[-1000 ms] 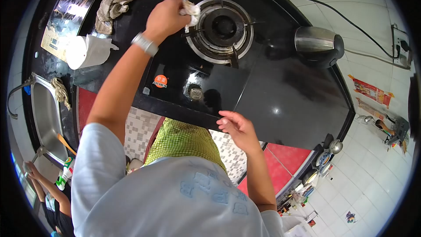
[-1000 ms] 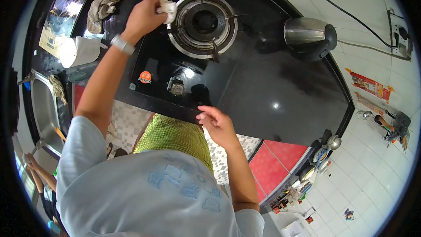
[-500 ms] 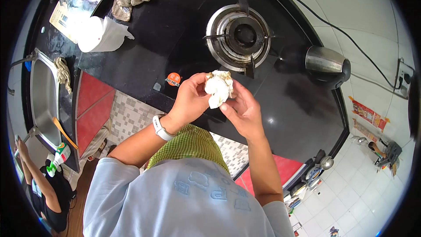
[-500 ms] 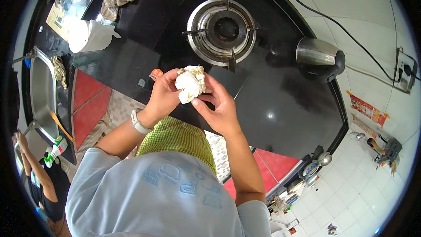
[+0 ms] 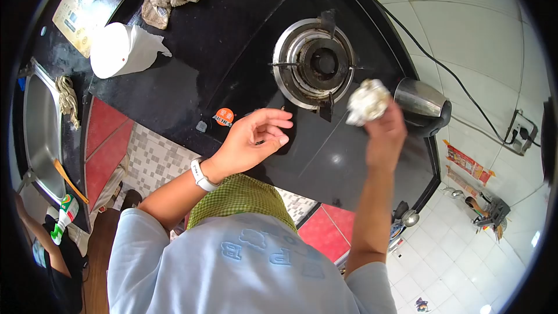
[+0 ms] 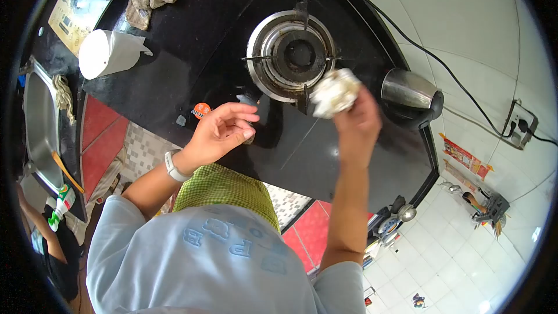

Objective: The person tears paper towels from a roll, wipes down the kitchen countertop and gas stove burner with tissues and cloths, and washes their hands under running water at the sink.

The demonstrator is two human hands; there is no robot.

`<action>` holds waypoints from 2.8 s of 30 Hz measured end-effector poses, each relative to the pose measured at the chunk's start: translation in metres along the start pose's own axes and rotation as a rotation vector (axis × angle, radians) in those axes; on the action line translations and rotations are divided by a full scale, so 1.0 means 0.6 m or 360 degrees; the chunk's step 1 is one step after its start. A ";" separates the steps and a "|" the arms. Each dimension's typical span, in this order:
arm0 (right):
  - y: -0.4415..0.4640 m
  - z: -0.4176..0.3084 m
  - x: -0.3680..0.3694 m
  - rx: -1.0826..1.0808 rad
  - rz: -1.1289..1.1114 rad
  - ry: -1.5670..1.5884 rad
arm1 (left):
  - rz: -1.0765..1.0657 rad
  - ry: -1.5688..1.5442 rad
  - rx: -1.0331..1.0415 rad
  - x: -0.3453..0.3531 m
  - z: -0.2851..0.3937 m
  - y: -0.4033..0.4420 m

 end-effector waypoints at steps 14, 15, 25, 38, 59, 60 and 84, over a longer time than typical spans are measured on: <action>0.337 0.036 0.100 -0.1100 -0.0892 -0.2085 | 0.0482 0.0131 0.0025 -0.115 -0.004 -0.035; 0.342 0.043 0.102 -0.1090 -0.0901 -0.2085 | 0.0536 0.0086 -0.0002 -0.121 -0.006 -0.038; 0.401 0.078 0.084 -0.0231 -0.0807 -0.2362 | 0.0654 0.0093 -0.0001 -0.119 -0.004 -0.045; 0.363 0.086 0.026 0.0303 -0.0763 -0.2772 | 0.0760 0.0082 0.0052 -0.130 -0.027 -0.057; 0.233 0.003 -0.109 -0.0507 0.0362 -0.1179 | 0.0572 0.0287 0.0060 -0.046 -0.020 -0.032; 0.193 0.013 -0.123 -0.0430 0.0398 -0.1142 | 0.0503 0.0656 0.0016 -0.032 -0.002 -0.023; 0.190 0.158 -0.059 -0.0543 0.0208 -0.1785 | 0.0300 0.1239 -0.0079 -0.013 -0.028 -0.056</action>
Point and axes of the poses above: each hand's wrist, its own y-axis towards the middle knuckle, its own x-axis out of the palm, z = x × y, the point moved 4 cm from there along y, towards the middle knuckle, and after that the axes turned 4 degrees about -x, right-handed, at the moved point
